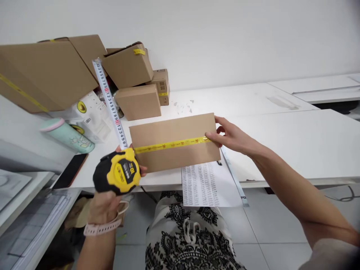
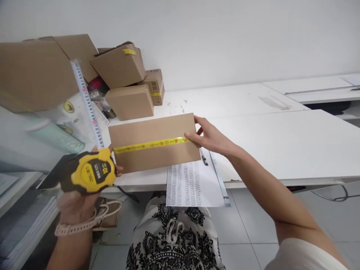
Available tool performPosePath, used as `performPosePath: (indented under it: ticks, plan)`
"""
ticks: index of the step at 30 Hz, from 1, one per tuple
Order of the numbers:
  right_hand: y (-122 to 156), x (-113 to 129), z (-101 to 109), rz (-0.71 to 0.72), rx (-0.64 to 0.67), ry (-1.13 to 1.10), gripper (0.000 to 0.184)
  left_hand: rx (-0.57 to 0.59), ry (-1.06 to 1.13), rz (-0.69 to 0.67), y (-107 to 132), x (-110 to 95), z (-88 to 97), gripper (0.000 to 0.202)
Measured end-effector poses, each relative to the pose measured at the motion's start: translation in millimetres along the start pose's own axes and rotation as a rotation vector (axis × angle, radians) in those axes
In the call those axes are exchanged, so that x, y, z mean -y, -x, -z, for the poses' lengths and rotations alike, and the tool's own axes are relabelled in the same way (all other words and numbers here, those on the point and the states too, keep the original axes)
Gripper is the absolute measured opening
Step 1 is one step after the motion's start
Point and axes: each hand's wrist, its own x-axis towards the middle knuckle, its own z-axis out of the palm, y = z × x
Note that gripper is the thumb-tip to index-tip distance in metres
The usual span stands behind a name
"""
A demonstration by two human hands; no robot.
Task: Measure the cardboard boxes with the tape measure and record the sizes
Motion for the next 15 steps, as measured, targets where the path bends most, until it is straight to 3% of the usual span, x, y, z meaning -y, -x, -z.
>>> performPosePath:
  ticks: [5,9,11,15]
  plan:
    - [-58,-6,-6,-0.055,-0.056,-0.002,0.067,0.081,0.017,-0.131,-32,-10,-34.2,0.076]
    - [-106,-13,-7,-0.135,-0.08,0.064,0.064,0.186,0.026,-0.165,-15,-11,-57.2,0.069]
    - [-126,-13,-6,-0.098,-0.147,0.164,0.068,0.244,0.051,-0.084,5,-5,-65.7,0.07]
    - [-162,-4,-6,0.091,-0.189,0.234,0.054,0.391,0.161,0.312,38,17,-81.0,0.074]
